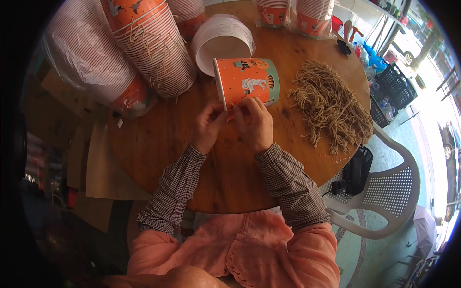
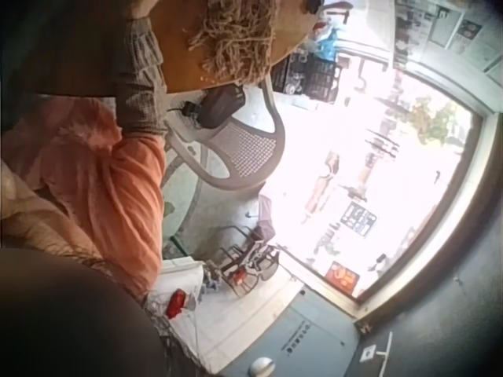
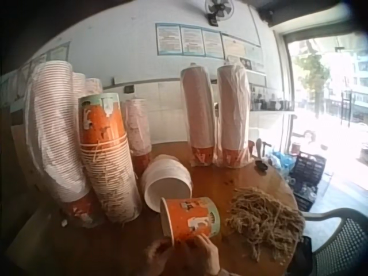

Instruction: Attaching fiber string handles to decorative paper cups by threading and tying.

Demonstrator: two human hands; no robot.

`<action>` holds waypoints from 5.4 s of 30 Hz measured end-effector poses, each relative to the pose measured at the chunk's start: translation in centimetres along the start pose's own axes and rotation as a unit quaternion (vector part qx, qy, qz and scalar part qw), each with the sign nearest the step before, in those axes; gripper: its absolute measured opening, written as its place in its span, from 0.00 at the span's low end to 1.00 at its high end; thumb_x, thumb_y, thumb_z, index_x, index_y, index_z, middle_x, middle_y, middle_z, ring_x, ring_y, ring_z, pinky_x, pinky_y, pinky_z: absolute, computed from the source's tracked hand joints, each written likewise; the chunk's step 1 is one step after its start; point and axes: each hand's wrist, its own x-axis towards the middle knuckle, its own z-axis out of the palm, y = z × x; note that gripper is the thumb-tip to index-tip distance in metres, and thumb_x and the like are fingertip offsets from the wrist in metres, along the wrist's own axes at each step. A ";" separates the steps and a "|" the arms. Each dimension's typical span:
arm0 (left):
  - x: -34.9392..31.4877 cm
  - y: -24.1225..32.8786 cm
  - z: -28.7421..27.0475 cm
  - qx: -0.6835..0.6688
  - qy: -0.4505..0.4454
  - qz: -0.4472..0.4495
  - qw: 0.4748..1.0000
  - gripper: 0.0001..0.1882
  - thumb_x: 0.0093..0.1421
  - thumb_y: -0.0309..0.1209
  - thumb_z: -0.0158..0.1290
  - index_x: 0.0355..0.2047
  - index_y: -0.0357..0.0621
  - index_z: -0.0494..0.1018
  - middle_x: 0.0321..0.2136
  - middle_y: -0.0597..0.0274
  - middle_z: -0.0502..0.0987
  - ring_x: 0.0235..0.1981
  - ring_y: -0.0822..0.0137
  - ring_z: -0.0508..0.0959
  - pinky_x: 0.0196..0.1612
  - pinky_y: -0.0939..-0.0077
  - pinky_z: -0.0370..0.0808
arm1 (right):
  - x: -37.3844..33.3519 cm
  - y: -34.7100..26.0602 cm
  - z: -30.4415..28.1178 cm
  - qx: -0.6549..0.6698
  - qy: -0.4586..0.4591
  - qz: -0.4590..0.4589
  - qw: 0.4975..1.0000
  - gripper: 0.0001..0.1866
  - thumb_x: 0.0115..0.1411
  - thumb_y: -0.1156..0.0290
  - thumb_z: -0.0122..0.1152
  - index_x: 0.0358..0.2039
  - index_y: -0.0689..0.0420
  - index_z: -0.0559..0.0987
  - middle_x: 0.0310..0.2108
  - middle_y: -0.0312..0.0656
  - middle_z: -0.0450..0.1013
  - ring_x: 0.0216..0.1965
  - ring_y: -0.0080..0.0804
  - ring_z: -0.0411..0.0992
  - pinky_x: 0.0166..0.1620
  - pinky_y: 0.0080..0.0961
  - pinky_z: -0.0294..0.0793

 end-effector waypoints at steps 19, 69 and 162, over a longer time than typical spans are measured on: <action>-0.1 0.6 0.1 0.120 -0.041 0.049 0.991 0.19 0.63 0.23 0.50 0.55 0.36 0.66 0.41 0.65 0.74 0.38 0.76 0.75 0.45 0.80 0.75 | 0.0 0.2 0.4 -0.032 0.017 -0.015 0.999 0.05 0.55 0.75 0.62 0.29 0.60 0.74 0.26 0.42 0.70 0.27 0.35 0.73 0.31 0.27 0.74; 0.8 7.7 -0.9 0.319 0.082 0.302 0.895 0.04 0.58 0.23 0.54 0.35 0.39 0.74 0.32 0.57 0.78 0.34 0.58 0.78 0.37 0.70 0.74 | 3.6 -4.1 -5.0 -0.337 -0.206 -0.305 0.867 0.12 0.48 0.75 0.58 0.35 0.52 0.76 0.31 0.32 0.75 0.43 0.31 0.72 0.59 0.44 0.62; 0.4 12.0 2.2 0.089 -0.038 -0.038 0.995 0.08 0.59 0.24 0.56 0.38 0.36 0.72 0.30 0.65 0.78 0.28 0.79 0.75 0.30 0.85 0.74 | 3.7 -6.2 -6.6 -0.010 -0.163 -0.102 0.981 0.09 0.56 0.78 0.60 0.38 0.60 0.77 0.35 0.45 0.76 0.36 0.39 0.76 0.40 0.31 0.75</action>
